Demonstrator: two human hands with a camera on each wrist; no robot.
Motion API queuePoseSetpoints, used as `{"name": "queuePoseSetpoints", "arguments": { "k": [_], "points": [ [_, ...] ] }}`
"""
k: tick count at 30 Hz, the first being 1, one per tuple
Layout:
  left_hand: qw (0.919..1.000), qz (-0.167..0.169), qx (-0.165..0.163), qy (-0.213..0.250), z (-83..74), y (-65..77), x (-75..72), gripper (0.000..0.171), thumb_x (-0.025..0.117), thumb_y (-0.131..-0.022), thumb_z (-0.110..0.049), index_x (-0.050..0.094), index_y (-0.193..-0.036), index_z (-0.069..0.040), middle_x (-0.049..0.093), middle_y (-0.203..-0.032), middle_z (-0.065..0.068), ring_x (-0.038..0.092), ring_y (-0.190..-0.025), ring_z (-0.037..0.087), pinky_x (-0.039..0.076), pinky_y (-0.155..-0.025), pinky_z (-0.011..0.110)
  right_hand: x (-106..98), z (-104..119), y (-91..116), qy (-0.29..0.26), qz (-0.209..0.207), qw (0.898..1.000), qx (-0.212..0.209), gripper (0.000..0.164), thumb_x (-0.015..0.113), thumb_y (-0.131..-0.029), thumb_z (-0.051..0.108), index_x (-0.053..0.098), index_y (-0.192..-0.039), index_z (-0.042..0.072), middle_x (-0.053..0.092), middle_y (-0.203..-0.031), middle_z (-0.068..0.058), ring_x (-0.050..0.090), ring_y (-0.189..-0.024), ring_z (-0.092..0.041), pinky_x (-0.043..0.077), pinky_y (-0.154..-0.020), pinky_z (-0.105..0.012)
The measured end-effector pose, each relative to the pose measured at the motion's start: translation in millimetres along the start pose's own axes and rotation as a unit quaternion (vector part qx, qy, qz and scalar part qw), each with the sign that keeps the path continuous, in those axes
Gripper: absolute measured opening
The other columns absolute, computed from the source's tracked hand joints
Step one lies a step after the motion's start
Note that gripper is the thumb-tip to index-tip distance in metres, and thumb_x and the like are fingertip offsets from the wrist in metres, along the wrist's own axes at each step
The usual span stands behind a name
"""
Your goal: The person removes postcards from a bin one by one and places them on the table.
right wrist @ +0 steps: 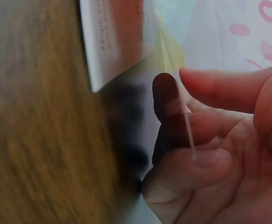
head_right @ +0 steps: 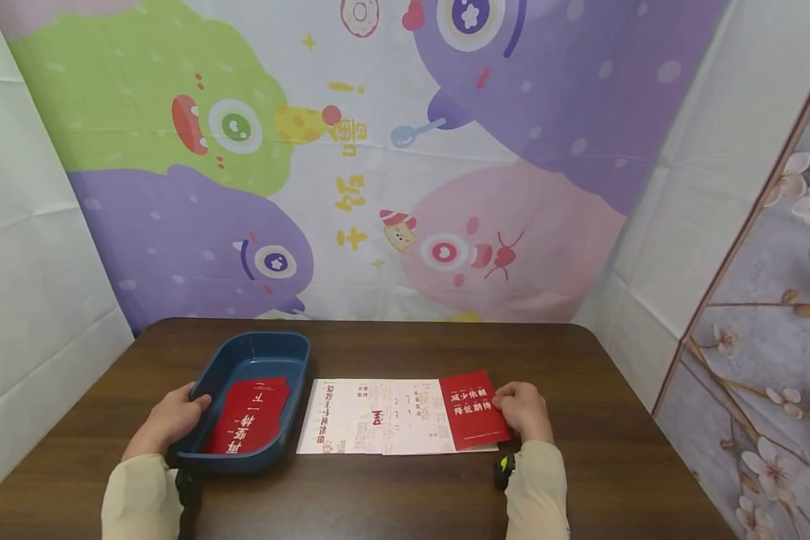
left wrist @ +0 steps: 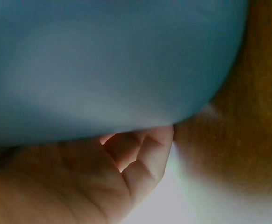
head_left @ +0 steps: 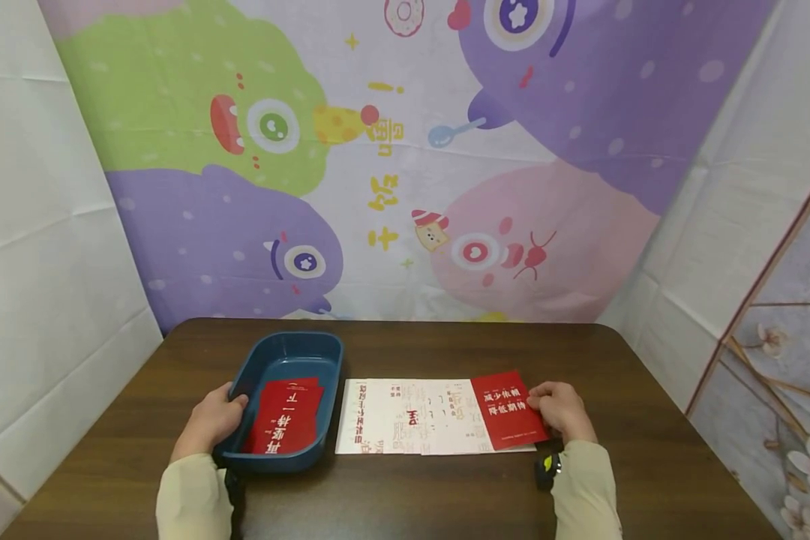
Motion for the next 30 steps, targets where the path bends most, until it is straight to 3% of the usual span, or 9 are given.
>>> {"name": "queuePoseSetpoints", "arguments": {
  "k": [7,17,30],
  "points": [
    [1.0000,-0.004,0.000,0.000,1.5,-0.9,0.3,0.044,0.041,-0.101,-0.019,0.042,-0.133,0.011,0.055,-0.117,0.037,0.056,-0.096,0.045,0.049,-0.085,0.061,-0.8,0.7,2.0,-0.003,0.018,1.000,0.003,0.028,0.061,-0.091,0.009,0.060,-0.112,-0.009,0.060,-0.080,-0.015,0.051,-0.060,-0.023,0.046,-0.050,-0.032],
    [1.0000,-0.003,-0.003,0.002,1.3,-0.3,0.6,0.046,0.041,-0.101,-0.020,0.040,-0.135,0.011,0.055,-0.119,0.038,0.055,-0.097,0.045,0.050,-0.085,0.060,-2.8,-0.5,3.8,0.019,0.030,0.999,0.007,0.030,0.062,-0.091,0.010,0.057,-0.114,-0.008,0.060,-0.094,-0.020,0.052,-0.071,-0.028,0.051,-0.054,-0.033],
    [1.0000,-0.004,0.002,0.001,1.7,-0.5,0.5,0.045,0.040,-0.101,-0.020,0.042,-0.133,0.012,0.056,-0.115,0.037,0.056,-0.095,0.044,0.050,-0.084,0.059,-4.4,2.7,6.4,0.046,0.031,0.998,0.007,0.032,0.062,-0.091,0.013,0.057,-0.115,-0.008,0.059,-0.093,-0.020,0.054,-0.075,-0.030,0.052,-0.056,-0.035]
  ]
}}
Point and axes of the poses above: each hand's wrist, its own y-axis away from the middle knuckle, its own x-axis out of the palm, z = x × y, the point moved 2 cm from there along -y, towards the middle knuckle
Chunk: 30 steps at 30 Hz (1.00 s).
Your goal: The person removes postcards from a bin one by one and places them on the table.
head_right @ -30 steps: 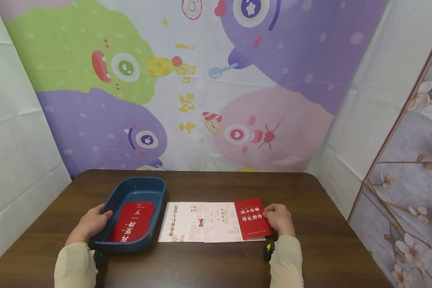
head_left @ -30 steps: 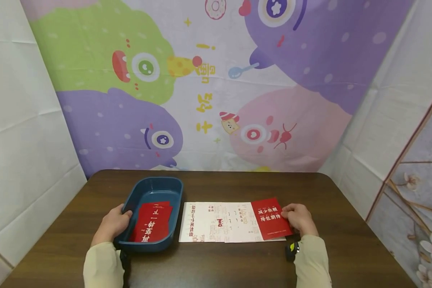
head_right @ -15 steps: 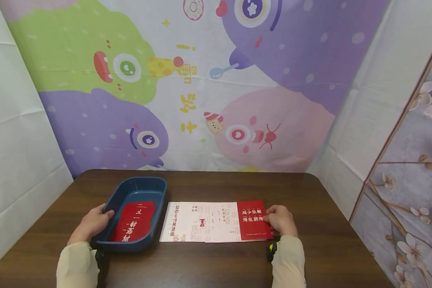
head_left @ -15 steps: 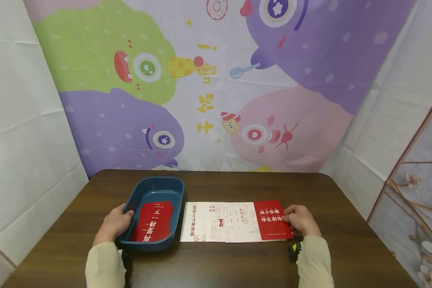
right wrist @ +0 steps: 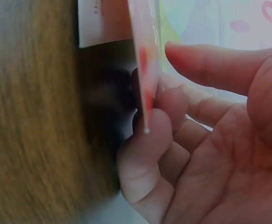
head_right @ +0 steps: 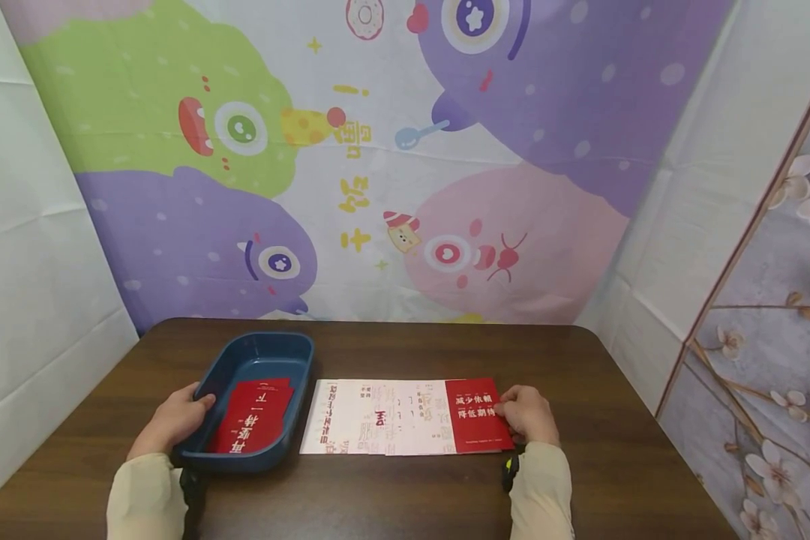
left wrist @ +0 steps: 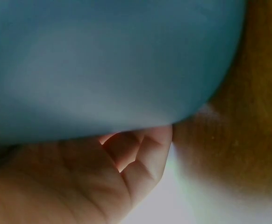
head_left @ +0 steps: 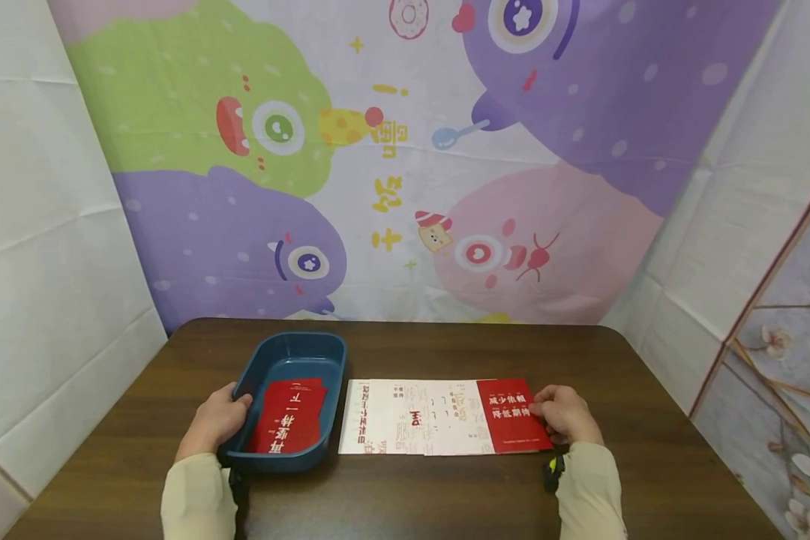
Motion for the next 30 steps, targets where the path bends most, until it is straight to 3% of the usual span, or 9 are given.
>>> {"name": "queuePoseSetpoints", "arguments": {
  "k": [17,30],
  "points": [
    [0.9999,0.008,-0.011,0.000,-0.4,0.2,0.5,0.048,0.040,-0.102,-0.021,0.037,-0.137,0.012,0.052,-0.124,0.039,0.054,-0.100,0.046,0.048,-0.088,0.063,-3.4,3.5,4.0,0.007,-0.005,1.000,0.008,0.037,0.060,-0.094,0.023,0.056,-0.114,-0.007,0.060,-0.093,-0.020,0.056,-0.076,-0.030,0.053,-0.057,-0.034],
    [0.9999,0.005,-0.012,0.008,0.8,-0.2,1.1,0.046,0.040,-0.102,-0.021,0.040,-0.134,0.011,0.055,-0.118,0.037,0.056,-0.096,0.044,0.051,-0.084,0.059,-3.0,4.0,2.4,0.013,0.000,1.000,0.014,0.039,0.058,-0.096,0.025,0.055,-0.116,-0.007,0.059,-0.092,-0.018,0.055,-0.075,-0.029,0.051,-0.056,-0.033]
  ]
}}
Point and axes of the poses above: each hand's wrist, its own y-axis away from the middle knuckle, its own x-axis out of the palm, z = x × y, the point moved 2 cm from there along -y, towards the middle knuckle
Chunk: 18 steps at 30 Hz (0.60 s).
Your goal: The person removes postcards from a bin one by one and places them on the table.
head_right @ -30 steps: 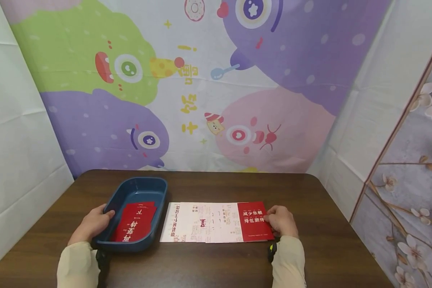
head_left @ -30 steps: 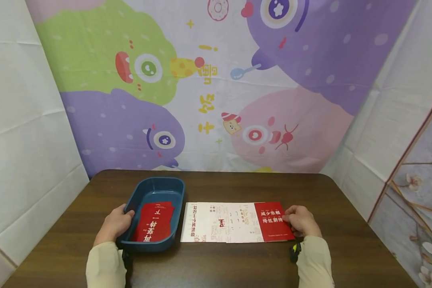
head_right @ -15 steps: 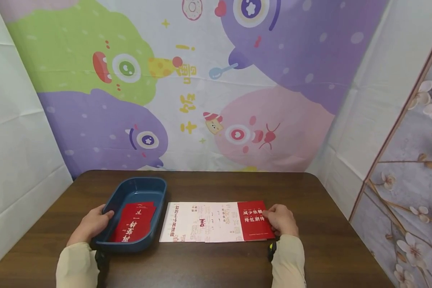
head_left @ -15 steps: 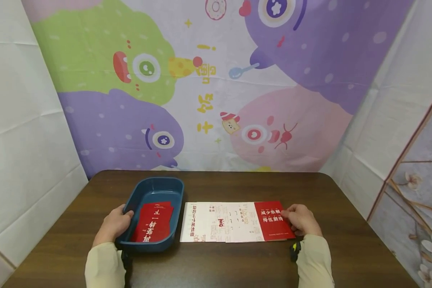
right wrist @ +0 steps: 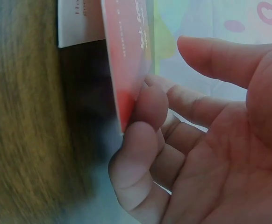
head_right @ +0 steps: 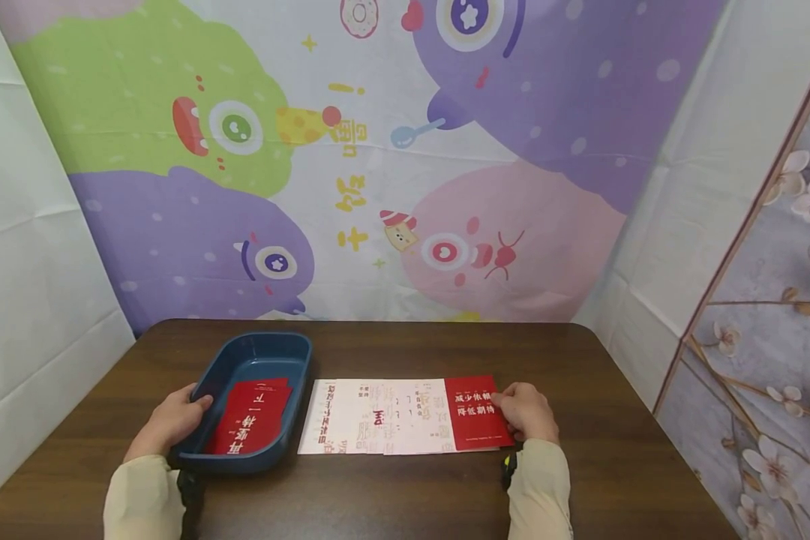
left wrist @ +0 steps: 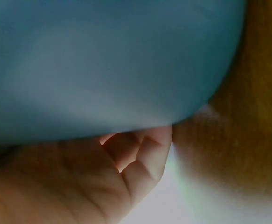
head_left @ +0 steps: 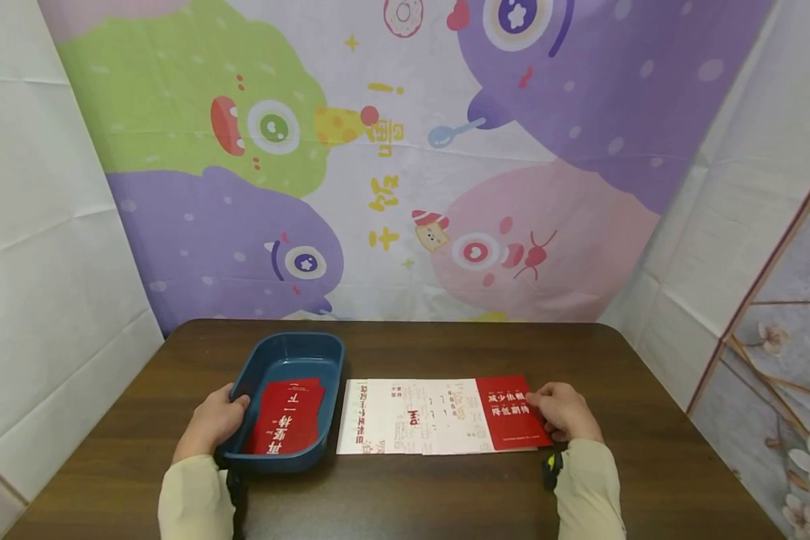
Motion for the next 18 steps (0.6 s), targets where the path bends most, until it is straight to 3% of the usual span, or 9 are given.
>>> {"name": "queuePoseSetpoints", "arguments": {
  "k": [18],
  "points": [
    [0.9999,0.001,0.006,-0.008,1.9,-1.3,-0.3,0.048,0.040,-0.102,-0.023,0.040,-0.136,0.011,0.053,-0.124,0.039,0.055,-0.100,0.046,0.048,-0.087,0.064,0.8,3.8,2.6,0.007,-0.007,1.000,0.005,0.041,0.059,-0.095,0.028,0.055,-0.116,-0.007,0.060,-0.101,-0.024,0.055,-0.080,-0.032,0.050,-0.057,-0.033]
  ]
}}
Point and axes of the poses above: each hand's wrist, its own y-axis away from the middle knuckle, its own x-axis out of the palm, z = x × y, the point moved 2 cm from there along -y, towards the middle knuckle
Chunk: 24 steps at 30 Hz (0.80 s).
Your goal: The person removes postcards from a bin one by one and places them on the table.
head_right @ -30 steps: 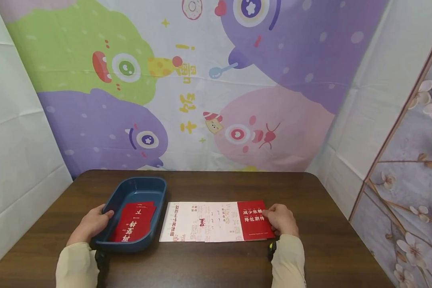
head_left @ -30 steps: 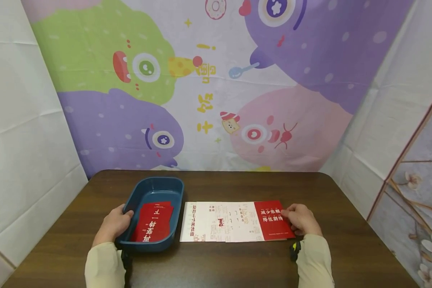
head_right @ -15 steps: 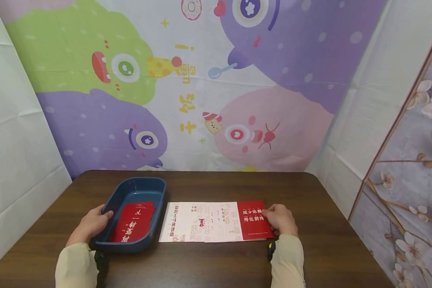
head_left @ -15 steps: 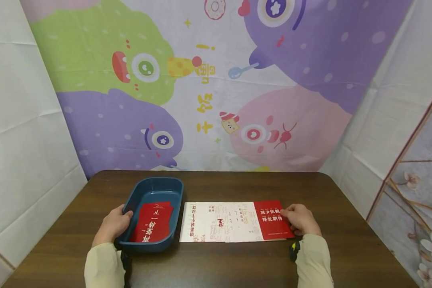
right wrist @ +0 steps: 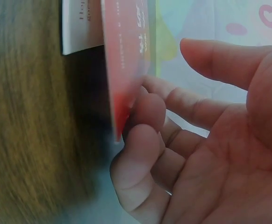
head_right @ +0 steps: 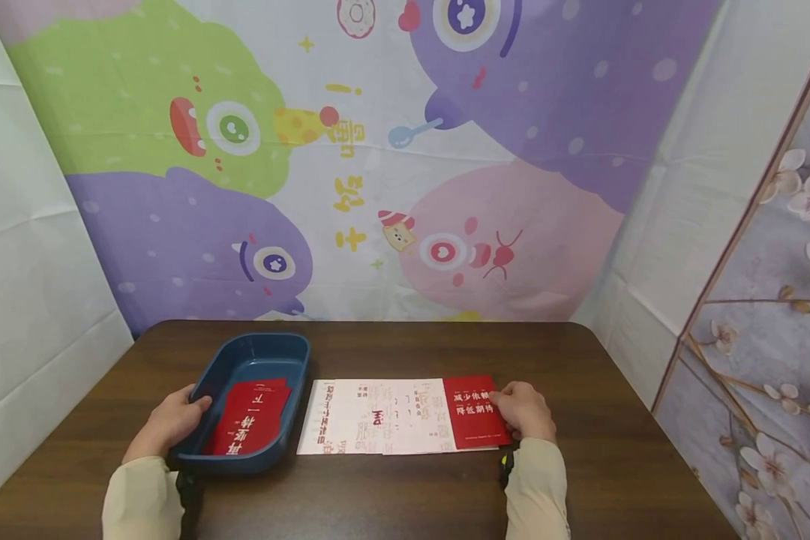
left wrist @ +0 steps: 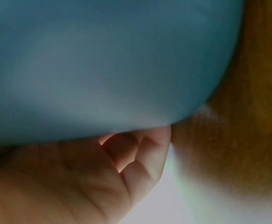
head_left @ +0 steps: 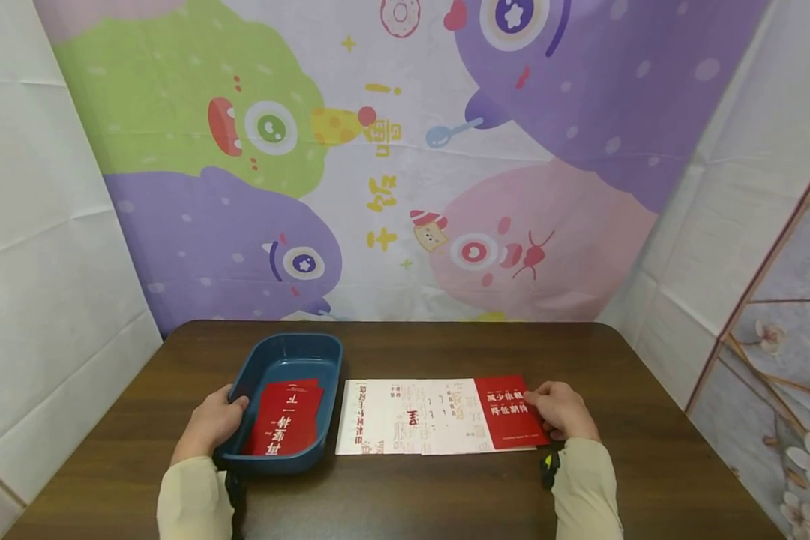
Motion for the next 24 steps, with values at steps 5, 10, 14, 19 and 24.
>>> {"name": "queuePoseSetpoints", "arguments": {
  "k": [5,10,14,19,24],
  "points": [
    [1.0000,-0.001,0.000,0.000,0.5,-0.2,-0.4,0.048,0.040,-0.102,-0.023,0.039,-0.136,0.011,0.052,-0.124,0.039,0.055,-0.100,0.047,0.048,-0.088,0.065,0.7,1.3,0.6,0.003,-0.005,1.000,0.001,0.040,0.059,-0.095,0.029,0.056,-0.114,-0.007,0.061,-0.100,-0.023,0.055,-0.081,-0.032,0.050,-0.057,-0.034],
    [1.0000,-0.001,0.002,0.000,1.0,-0.1,0.3,0.047,0.040,-0.102,-0.022,0.040,-0.135,0.011,0.053,-0.122,0.038,0.055,-0.098,0.045,0.049,-0.086,0.063,2.6,1.2,-1.1,0.013,-0.010,1.000,0.001,0.041,0.059,-0.095,0.030,0.056,-0.114,-0.006,0.060,-0.103,-0.025,0.055,-0.084,-0.034,0.051,-0.057,-0.035],
    [1.0000,-0.003,0.005,-0.001,0.9,0.6,0.7,0.046,0.040,-0.102,-0.022,0.042,-0.133,0.011,0.055,-0.119,0.038,0.056,-0.097,0.044,0.050,-0.085,0.062,4.2,0.9,-2.3,0.022,-0.013,1.000,-0.002,0.042,0.059,-0.095,0.031,0.056,-0.114,-0.006,0.061,-0.102,-0.024,0.056,-0.083,-0.034,0.052,-0.056,-0.034],
    [1.0000,-0.003,0.005,0.001,-0.8,1.6,0.3,0.047,0.041,-0.101,-0.023,0.041,-0.134,0.011,0.054,-0.121,0.038,0.056,-0.097,0.045,0.050,-0.086,0.063,5.2,1.4,-2.5,0.024,-0.014,1.000,-0.005,0.043,0.060,-0.094,0.031,0.056,-0.114,-0.006,0.061,-0.099,-0.024,0.056,-0.078,-0.033,0.051,-0.055,-0.034],
    [1.0000,-0.002,0.002,0.004,-0.5,2.1,0.3,0.046,0.041,-0.102,-0.022,0.042,-0.133,0.010,0.055,-0.120,0.038,0.056,-0.097,0.045,0.050,-0.085,0.063,6.3,1.5,-2.9,0.028,-0.016,0.999,-0.006,0.043,0.061,-0.094,0.031,0.056,-0.114,-0.006,0.061,-0.098,-0.023,0.056,-0.075,-0.032,0.051,-0.056,-0.035]
  ]
}}
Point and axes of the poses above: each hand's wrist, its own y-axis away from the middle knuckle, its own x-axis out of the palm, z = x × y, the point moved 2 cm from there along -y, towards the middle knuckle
